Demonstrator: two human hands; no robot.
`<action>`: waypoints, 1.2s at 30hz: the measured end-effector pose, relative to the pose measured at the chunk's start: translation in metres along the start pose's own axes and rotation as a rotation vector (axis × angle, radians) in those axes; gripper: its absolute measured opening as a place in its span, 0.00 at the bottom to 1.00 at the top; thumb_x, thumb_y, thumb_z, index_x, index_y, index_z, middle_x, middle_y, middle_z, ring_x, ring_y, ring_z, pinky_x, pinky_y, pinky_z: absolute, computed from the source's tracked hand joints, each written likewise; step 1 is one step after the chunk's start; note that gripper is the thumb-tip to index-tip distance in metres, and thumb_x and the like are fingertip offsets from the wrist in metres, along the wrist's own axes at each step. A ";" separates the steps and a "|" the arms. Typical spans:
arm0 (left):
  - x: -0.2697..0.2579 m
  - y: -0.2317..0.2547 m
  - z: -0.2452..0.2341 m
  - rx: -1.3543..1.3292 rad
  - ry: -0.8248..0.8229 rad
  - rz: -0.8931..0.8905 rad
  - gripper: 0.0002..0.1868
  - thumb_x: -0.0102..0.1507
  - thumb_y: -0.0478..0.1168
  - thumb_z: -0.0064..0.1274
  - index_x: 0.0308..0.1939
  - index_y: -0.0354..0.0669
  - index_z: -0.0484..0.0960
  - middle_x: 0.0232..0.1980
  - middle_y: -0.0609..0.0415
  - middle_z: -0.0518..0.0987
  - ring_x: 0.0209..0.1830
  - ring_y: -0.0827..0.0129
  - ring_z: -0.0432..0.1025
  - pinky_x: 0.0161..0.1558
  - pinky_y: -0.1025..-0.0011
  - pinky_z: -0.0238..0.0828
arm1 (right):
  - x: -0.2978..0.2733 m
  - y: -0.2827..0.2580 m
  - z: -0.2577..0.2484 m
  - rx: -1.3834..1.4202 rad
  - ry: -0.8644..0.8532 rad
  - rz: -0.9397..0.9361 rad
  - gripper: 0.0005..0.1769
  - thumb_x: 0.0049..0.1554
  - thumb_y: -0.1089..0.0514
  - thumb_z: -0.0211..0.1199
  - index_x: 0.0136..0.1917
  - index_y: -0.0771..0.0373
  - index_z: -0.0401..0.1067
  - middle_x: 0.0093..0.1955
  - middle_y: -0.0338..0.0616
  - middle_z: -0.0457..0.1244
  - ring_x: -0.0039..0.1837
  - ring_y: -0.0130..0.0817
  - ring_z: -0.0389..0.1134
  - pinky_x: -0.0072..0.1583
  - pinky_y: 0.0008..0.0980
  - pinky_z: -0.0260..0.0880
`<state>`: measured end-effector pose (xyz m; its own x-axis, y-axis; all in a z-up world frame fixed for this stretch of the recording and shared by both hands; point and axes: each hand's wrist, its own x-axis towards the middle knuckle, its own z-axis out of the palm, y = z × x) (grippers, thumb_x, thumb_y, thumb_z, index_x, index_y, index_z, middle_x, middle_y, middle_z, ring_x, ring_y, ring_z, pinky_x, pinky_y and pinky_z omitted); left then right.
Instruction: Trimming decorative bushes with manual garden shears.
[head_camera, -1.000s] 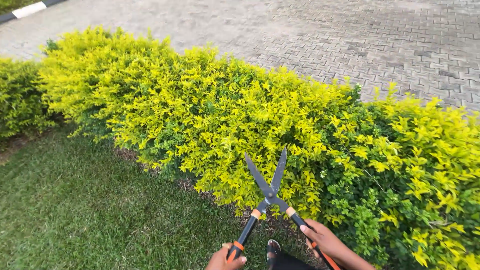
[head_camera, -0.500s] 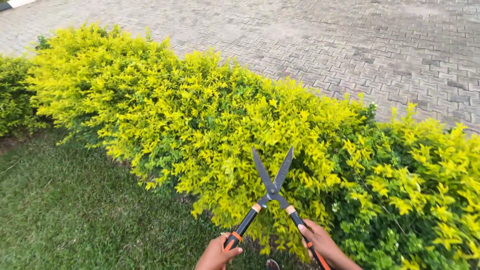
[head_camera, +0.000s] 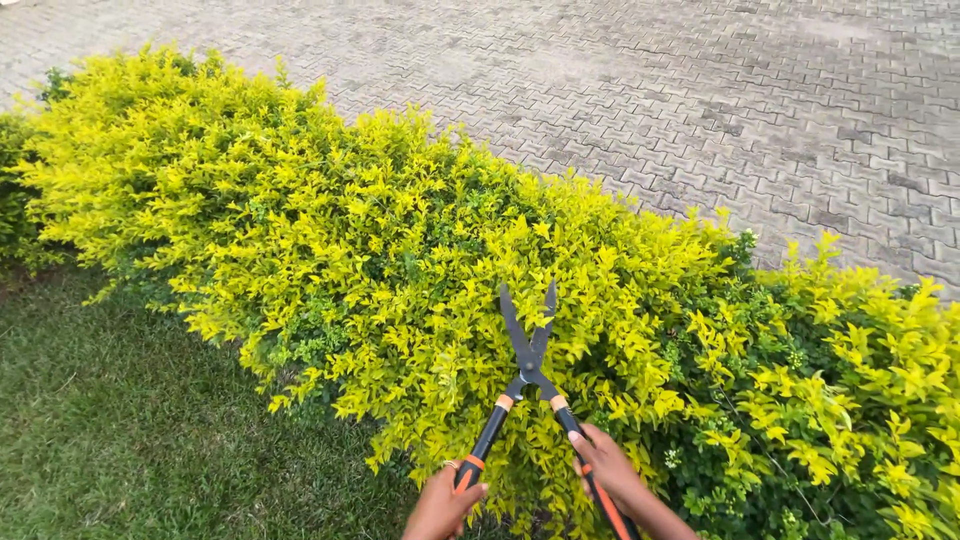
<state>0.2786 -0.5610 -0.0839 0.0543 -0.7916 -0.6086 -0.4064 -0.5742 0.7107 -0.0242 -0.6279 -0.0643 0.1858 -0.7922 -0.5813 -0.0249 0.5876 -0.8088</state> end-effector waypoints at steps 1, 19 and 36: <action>0.017 -0.008 0.014 0.001 -0.005 0.002 0.22 0.62 0.45 0.63 0.57 0.44 0.76 0.23 0.62 0.72 0.08 0.76 0.61 0.12 0.77 0.56 | 0.003 -0.004 0.012 0.001 0.005 0.000 0.18 0.67 0.55 0.53 0.68 0.60 0.67 0.28 0.43 0.61 0.22 0.30 0.55 0.25 0.30 0.56; 0.081 -0.060 0.016 0.048 0.067 0.295 0.28 0.54 0.44 0.59 0.59 0.51 0.77 0.36 0.58 0.83 0.29 0.72 0.78 0.35 0.77 0.76 | 0.002 0.001 0.052 0.134 0.160 -0.118 0.14 0.68 0.56 0.50 0.65 0.61 0.67 0.25 0.42 0.58 0.21 0.32 0.57 0.22 0.29 0.59; 0.113 -0.078 -0.115 0.479 -0.486 0.428 0.35 0.52 0.43 0.65 0.64 0.45 0.76 0.47 0.57 0.83 0.43 0.74 0.79 0.50 0.80 0.73 | -0.006 0.232 -0.034 -0.051 0.195 -0.214 0.24 0.58 0.56 0.64 0.65 0.69 0.76 0.37 0.48 0.70 0.35 0.33 0.71 0.41 0.29 0.69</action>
